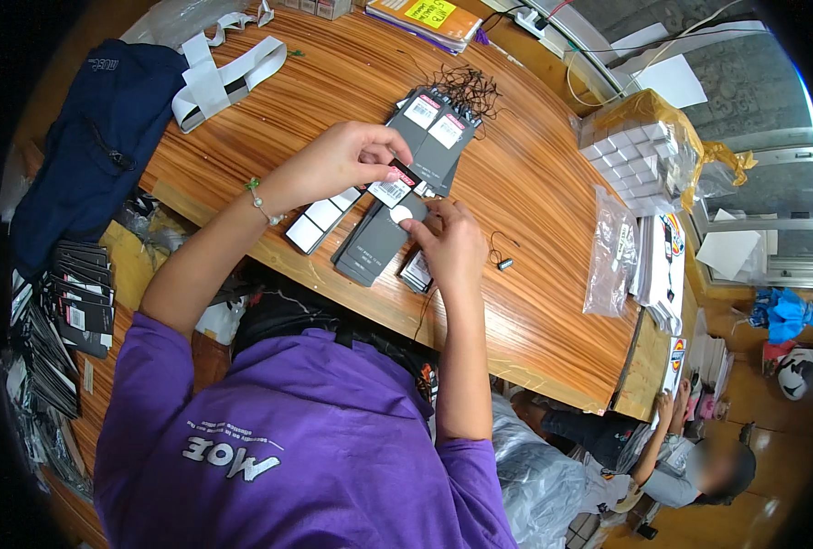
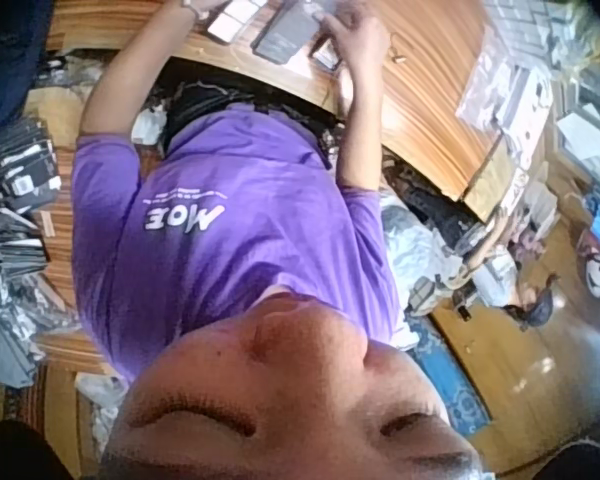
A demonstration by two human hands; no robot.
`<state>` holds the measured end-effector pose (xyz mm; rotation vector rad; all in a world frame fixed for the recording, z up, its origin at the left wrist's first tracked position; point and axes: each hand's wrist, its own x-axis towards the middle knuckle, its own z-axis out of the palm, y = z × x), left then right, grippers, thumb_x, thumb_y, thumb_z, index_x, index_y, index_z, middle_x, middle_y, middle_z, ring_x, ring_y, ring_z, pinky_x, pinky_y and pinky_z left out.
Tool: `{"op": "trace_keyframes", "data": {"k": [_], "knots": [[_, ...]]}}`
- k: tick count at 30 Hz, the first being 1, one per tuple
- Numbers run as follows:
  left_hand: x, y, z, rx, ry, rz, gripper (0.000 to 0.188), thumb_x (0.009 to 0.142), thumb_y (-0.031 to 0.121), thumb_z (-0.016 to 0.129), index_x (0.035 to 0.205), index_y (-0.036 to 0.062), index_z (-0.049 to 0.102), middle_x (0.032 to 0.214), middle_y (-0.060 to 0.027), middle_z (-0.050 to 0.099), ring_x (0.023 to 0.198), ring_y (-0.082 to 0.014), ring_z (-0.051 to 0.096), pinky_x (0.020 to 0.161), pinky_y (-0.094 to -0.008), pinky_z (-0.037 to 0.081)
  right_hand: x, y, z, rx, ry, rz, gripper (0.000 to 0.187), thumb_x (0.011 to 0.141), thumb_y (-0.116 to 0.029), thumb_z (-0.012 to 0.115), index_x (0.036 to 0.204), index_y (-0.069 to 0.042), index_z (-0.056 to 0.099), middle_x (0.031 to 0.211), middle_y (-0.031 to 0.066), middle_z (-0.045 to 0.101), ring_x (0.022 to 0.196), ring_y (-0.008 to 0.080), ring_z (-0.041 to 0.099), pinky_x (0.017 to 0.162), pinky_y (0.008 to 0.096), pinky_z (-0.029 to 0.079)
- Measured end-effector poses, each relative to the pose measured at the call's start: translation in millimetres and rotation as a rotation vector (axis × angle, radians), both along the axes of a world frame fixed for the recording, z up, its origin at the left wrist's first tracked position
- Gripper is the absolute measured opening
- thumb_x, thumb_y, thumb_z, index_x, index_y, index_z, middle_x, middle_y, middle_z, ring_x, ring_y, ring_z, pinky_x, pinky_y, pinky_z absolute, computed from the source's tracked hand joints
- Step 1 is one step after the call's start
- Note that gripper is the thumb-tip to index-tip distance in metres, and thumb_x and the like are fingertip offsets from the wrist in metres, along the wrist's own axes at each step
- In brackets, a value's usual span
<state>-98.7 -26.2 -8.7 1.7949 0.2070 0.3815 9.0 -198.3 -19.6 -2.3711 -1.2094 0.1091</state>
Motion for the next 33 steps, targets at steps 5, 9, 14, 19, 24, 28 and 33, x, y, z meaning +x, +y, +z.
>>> {"op": "trace_keyframes", "data": {"k": [5, 9, 14, 19, 24, 28, 33], "knots": [[-3, 4, 11, -0.069, 0.051, -0.063, 0.015, 0.078, 0.004, 0.063, 0.091, -0.0014, 0.059, 0.075, -0.0024, 0.061, 0.068, -0.0041, 0.054, 0.063, -0.0190, 0.044, 12, -4, -1, 0.335, 0.656, -0.076, 0.012, 0.078, -0.009, 0.065, 0.080, 0.002, 0.061, 0.064, 0.0023, 0.057, 0.063, 0.0024, 0.049, 0.056, 0.0182, 0.037], [0, -8, 13, -0.175, 0.031, -0.177, 0.018, 0.074, 0.001, 0.065, 0.091, -0.0014, 0.059, 0.085, -0.0056, 0.062, 0.077, -0.0084, 0.060, 0.070, -0.0213, 0.048, 7, -12, 20, 0.452, 0.762, -0.051, 0.009, 0.079, -0.009, 0.065, 0.078, 0.000, 0.061, 0.066, -0.0038, 0.055, 0.057, 0.0015, 0.040, 0.053, 0.0166, 0.030], [-3, -23, 23, -0.057, -0.051, -0.078, 0.019, 0.074, 0.003, 0.067, 0.090, -0.0019, 0.058, 0.079, -0.0029, 0.061, 0.070, -0.0058, 0.056, 0.065, -0.0198, 0.047, -7, -16, 38, 0.550, 0.809, -0.040, 0.011, 0.081, -0.011, 0.062, 0.082, 0.000, 0.062, 0.065, -0.0049, 0.053, 0.057, 0.0008, 0.038, 0.051, 0.0168, 0.028], [-3, -25, 27, -0.175, -0.052, -0.062, 0.016, 0.075, 0.004, 0.067, 0.086, -0.0016, 0.057, 0.076, -0.0010, 0.060, 0.069, -0.0044, 0.055, 0.064, -0.0184, 0.046, -16, -21, 54, 0.668, 0.842, -0.049, 0.021, 0.088, -0.014, 0.049, 0.096, 0.002, 0.061, 0.063, -0.0066, 0.041, 0.057, 0.0024, 0.033, 0.052, 0.0175, 0.028], [-2, -24, 23, -0.136, -0.111, 0.001, 0.014, 0.076, 0.004, 0.067, 0.084, -0.0007, 0.057, 0.076, -0.0005, 0.061, 0.070, -0.0036, 0.056, 0.064, -0.0178, 0.046, -16, -28, 57, 0.798, 0.754, 0.047, 0.024, 0.087, -0.005, 0.042, 0.106, 0.004, 0.054, 0.067, -0.0022, 0.040, 0.062, 0.0056, 0.036, 0.056, 0.0193, 0.031], [-3, -25, 25, -0.140, -0.088, 0.002, 0.013, 0.076, 0.004, 0.067, 0.082, -0.0002, 0.056, 0.076, -0.0007, 0.061, 0.070, -0.0037, 0.057, 0.063, -0.0173, 0.046, -24, -23, 58, 0.850, 0.742, 0.075, 0.016, 0.084, 0.002, 0.048, 0.100, 0.002, 0.050, 0.071, 0.0022, 0.052, 0.067, 0.0074, 0.049, 0.062, 0.0202, 0.040], [-4, -28, 30, -0.153, -0.080, 0.006, 0.012, 0.077, 0.003, 0.066, 0.080, -0.0001, 0.055, 0.076, -0.0007, 0.061, 0.070, -0.0039, 0.057, 0.062, -0.0171, 0.046, -30, -17, 53, 0.800, 0.667, 0.074, 0.009, 0.084, 0.002, 0.053, 0.092, 0.001, 0.051, 0.081, 0.0093, 0.063, 0.078, 0.0107, 0.059, 0.068, 0.0217, 0.046]]}}
